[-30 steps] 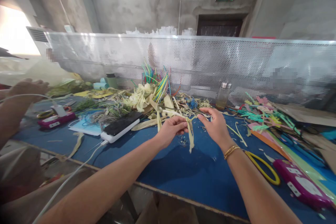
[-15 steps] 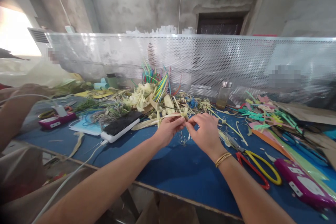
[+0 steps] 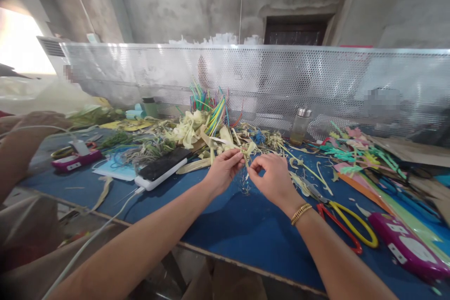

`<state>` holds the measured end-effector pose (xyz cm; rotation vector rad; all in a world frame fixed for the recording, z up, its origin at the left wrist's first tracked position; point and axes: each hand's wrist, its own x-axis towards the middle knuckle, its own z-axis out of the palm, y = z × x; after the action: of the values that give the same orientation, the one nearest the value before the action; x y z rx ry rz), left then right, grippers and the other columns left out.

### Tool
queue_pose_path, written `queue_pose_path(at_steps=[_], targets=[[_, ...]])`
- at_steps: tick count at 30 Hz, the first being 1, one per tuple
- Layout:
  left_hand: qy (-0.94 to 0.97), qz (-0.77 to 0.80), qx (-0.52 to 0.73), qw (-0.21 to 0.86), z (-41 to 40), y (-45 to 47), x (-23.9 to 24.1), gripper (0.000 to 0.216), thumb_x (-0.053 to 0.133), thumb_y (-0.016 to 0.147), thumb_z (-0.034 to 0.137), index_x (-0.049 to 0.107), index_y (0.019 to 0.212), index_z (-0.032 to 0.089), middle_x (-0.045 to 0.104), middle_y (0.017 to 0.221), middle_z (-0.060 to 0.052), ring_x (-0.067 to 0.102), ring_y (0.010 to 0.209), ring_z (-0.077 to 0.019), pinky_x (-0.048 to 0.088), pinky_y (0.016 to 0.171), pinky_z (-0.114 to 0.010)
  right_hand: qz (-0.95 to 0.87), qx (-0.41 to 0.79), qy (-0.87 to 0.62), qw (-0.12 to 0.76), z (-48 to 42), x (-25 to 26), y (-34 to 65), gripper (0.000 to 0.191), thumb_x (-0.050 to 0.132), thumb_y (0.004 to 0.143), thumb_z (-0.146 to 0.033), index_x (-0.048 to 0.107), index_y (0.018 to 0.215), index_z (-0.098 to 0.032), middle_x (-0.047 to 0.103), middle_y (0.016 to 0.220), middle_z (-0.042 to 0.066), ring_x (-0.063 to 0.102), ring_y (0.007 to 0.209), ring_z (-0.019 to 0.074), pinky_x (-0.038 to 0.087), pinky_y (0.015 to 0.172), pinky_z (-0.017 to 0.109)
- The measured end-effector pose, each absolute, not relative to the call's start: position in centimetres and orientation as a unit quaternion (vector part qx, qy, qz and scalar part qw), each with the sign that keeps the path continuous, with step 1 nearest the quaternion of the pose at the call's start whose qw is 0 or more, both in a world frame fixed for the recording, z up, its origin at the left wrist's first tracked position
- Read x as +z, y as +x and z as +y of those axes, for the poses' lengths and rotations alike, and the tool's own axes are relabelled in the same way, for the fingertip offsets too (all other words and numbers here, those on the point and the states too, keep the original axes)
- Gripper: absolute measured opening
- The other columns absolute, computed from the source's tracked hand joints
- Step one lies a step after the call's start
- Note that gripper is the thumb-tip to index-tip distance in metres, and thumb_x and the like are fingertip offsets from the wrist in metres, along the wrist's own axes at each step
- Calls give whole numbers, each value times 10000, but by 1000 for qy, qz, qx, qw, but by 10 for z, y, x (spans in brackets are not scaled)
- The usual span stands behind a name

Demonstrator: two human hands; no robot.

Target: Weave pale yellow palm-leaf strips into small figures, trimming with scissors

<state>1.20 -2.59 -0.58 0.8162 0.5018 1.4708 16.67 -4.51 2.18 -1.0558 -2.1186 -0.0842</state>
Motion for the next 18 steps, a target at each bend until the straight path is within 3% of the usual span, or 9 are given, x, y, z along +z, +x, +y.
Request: queue_pose_path(at_steps=[6, 11, 18], targets=[[370, 222, 623, 653, -25, 10, -7, 277, 820, 601, 249, 644, 773, 123, 596, 652, 23, 550, 583, -45, 443, 578, -157, -819, -6, -411, 400, -41, 22, 173, 196, 567, 806, -324, 601, 647, -216, 632, 650, 14, 559, 652, 166, 409, 663, 299], [378, 223, 615, 656, -26, 10, -6, 278, 820, 604, 269, 659, 771, 116, 612, 655, 6, 550, 590, -50, 433, 580, -159, -802, 1, -418, 427, -31, 15, 179, 122, 605, 790, -322, 665, 808, -217, 676, 808, 39, 600, 796, 203, 445, 755, 337], [396, 257, 585, 659, -26, 12, -11, 293, 840, 569, 270, 712, 781, 114, 625, 671, -7, 504, 543, -39, 423, 586, -183, -805, 29, -416, 422, -23, 1, 175, 185, 615, 799, -339, 675, 929, -222, 685, 907, 62, 608, 868, 230, 454, 819, 384]])
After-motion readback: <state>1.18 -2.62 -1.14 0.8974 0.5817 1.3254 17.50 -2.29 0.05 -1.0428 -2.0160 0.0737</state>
